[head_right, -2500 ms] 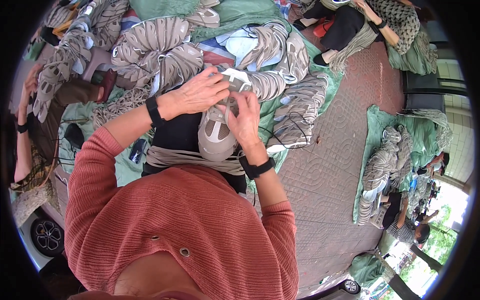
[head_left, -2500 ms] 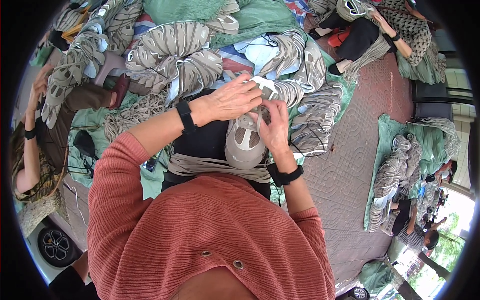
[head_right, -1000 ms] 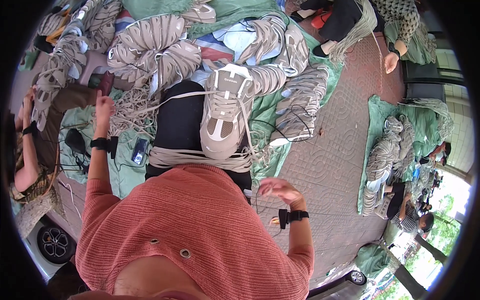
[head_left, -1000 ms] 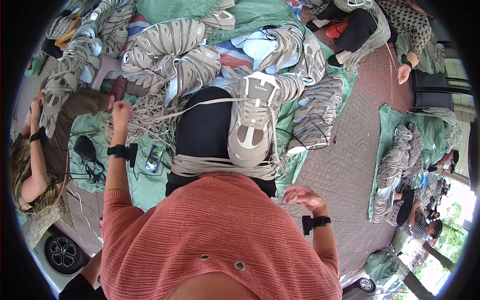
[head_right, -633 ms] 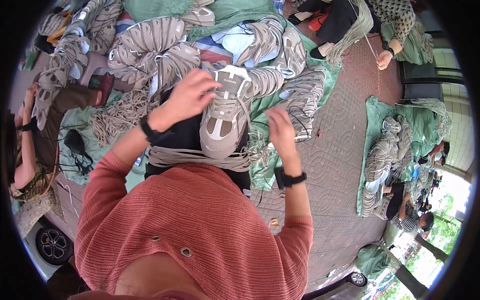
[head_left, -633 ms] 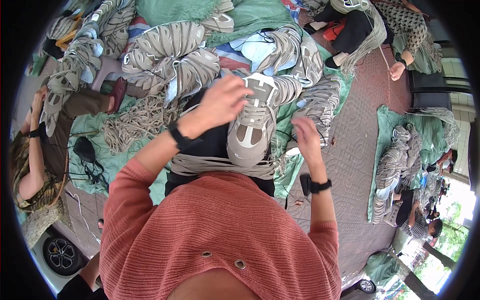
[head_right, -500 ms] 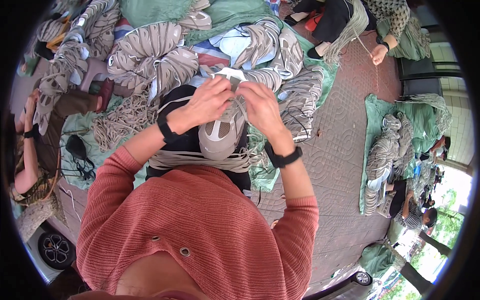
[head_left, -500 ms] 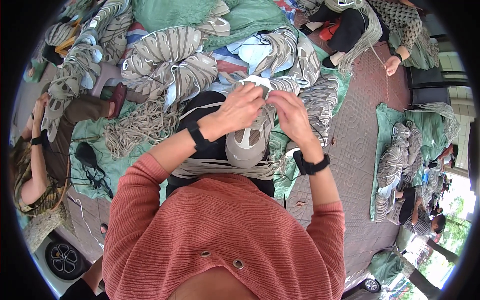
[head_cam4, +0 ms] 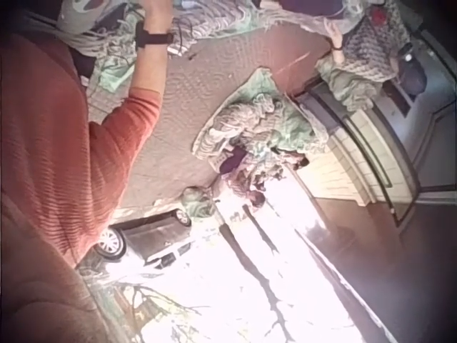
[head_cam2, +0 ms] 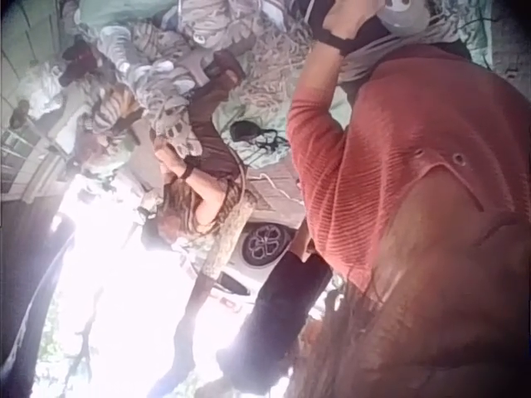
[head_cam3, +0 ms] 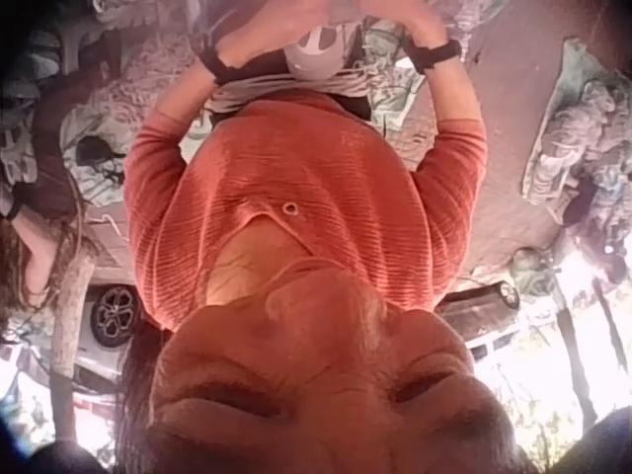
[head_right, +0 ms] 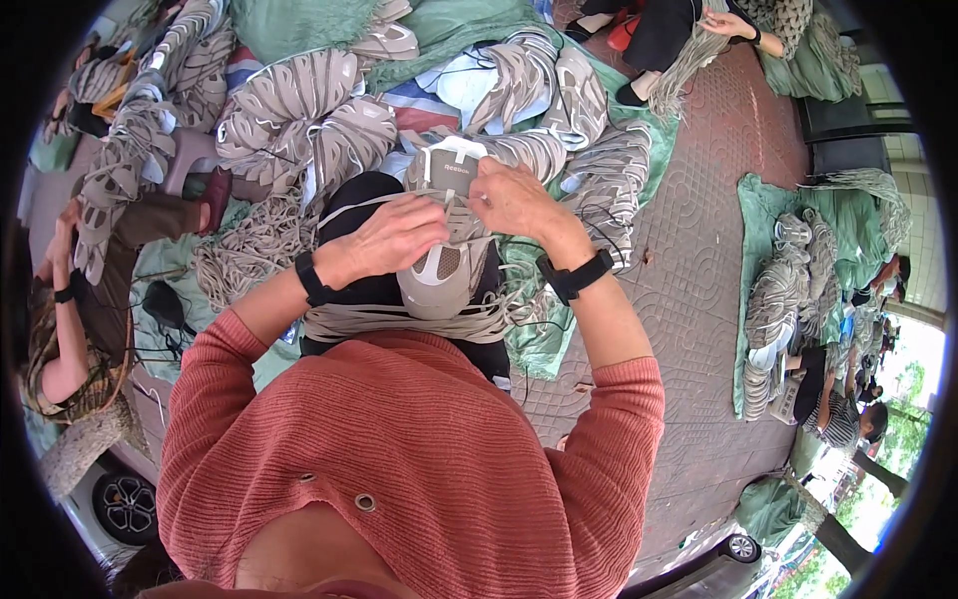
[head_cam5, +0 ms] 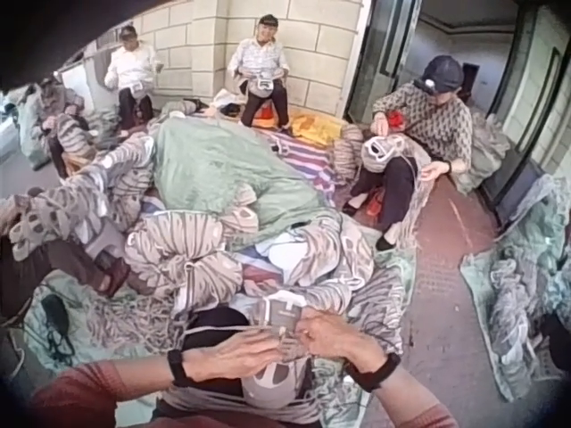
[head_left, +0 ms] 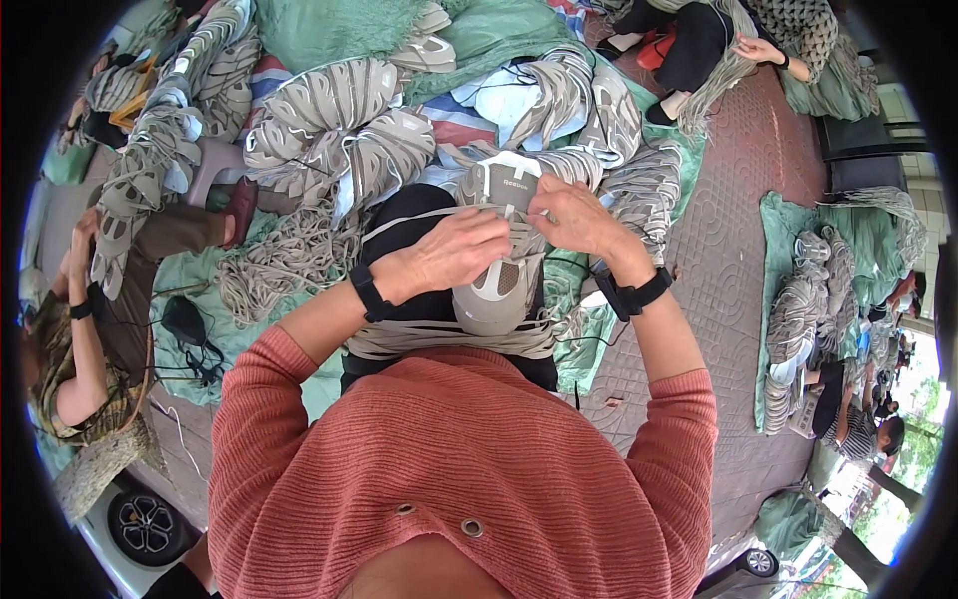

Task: Lacing and sorting shoe components in a manufacturing assembly setting.

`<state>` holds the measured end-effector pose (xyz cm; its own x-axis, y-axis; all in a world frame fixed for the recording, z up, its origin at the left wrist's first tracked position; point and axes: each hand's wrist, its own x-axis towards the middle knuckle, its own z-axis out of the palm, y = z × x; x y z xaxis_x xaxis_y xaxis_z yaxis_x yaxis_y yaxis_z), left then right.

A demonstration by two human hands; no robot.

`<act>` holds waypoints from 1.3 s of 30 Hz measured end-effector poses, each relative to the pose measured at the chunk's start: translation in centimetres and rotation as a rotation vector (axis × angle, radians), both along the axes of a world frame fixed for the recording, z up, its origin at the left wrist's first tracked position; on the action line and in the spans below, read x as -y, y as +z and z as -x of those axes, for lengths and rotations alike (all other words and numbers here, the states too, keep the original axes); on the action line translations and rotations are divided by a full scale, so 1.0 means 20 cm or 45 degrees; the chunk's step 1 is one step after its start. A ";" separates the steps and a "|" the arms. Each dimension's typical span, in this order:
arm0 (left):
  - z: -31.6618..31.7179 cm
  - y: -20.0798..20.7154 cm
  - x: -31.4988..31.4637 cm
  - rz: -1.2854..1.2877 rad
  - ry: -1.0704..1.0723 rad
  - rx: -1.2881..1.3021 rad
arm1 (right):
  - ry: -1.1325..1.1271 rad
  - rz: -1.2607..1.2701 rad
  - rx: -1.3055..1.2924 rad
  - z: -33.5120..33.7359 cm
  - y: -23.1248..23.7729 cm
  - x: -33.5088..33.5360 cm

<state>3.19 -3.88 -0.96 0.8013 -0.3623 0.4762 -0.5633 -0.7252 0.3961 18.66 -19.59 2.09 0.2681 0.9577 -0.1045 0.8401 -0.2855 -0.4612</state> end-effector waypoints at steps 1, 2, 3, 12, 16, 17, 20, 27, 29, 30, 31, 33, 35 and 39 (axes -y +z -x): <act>0.01 0.01 0.00 -0.003 0.002 -0.001 | 0.002 -0.003 -0.001 -0.02 -0.01 0.00; 0.02 0.03 -0.01 0.028 0.015 -0.035 | -0.017 0.037 -0.165 -0.02 -0.01 0.00; 0.03 0.05 -0.02 0.059 0.028 -0.069 | -0.037 0.077 -0.329 -0.03 -0.01 -0.01; -0.05 0.02 -0.08 0.492 0.641 -0.579 | -0.176 -0.115 -0.671 -0.03 -0.13 0.00; -0.07 0.01 -0.10 0.212 0.501 -0.374 | -0.294 -0.077 -0.572 0.01 -0.12 -0.02; -0.07 0.04 -0.12 -0.019 0.380 -0.191 | -0.295 -0.076 -0.574 0.03 -0.11 -0.03; -0.05 0.03 -0.18 -0.348 0.145 0.010 | -0.434 -0.120 -0.292 0.10 -0.12 -0.04; -0.14 0.04 -0.25 0.059 0.315 -0.311 | -0.427 -0.363 -0.542 0.06 -0.18 -0.02; -0.17 0.07 -0.27 0.276 0.446 -0.758 | -0.431 -0.350 -0.717 0.05 -0.16 -0.02; -0.18 0.03 -0.28 0.393 0.455 -0.779 | -0.439 -0.311 -0.848 0.05 -0.15 -0.02; -0.19 -0.01 -0.31 0.396 0.460 -0.779 | -0.446 -0.271 -0.979 0.05 -0.13 -0.02; -0.20 -0.03 -0.34 0.817 0.139 -1.022 | -0.479 -0.281 -1.064 0.05 -0.12 -0.03; -0.20 0.01 -0.35 0.838 0.143 -1.142 | -0.522 -0.295 -1.148 0.04 -0.12 -0.02; -0.18 0.10 -0.32 0.915 0.238 -1.544 | -0.540 -0.338 -1.242 0.03 -0.15 -0.01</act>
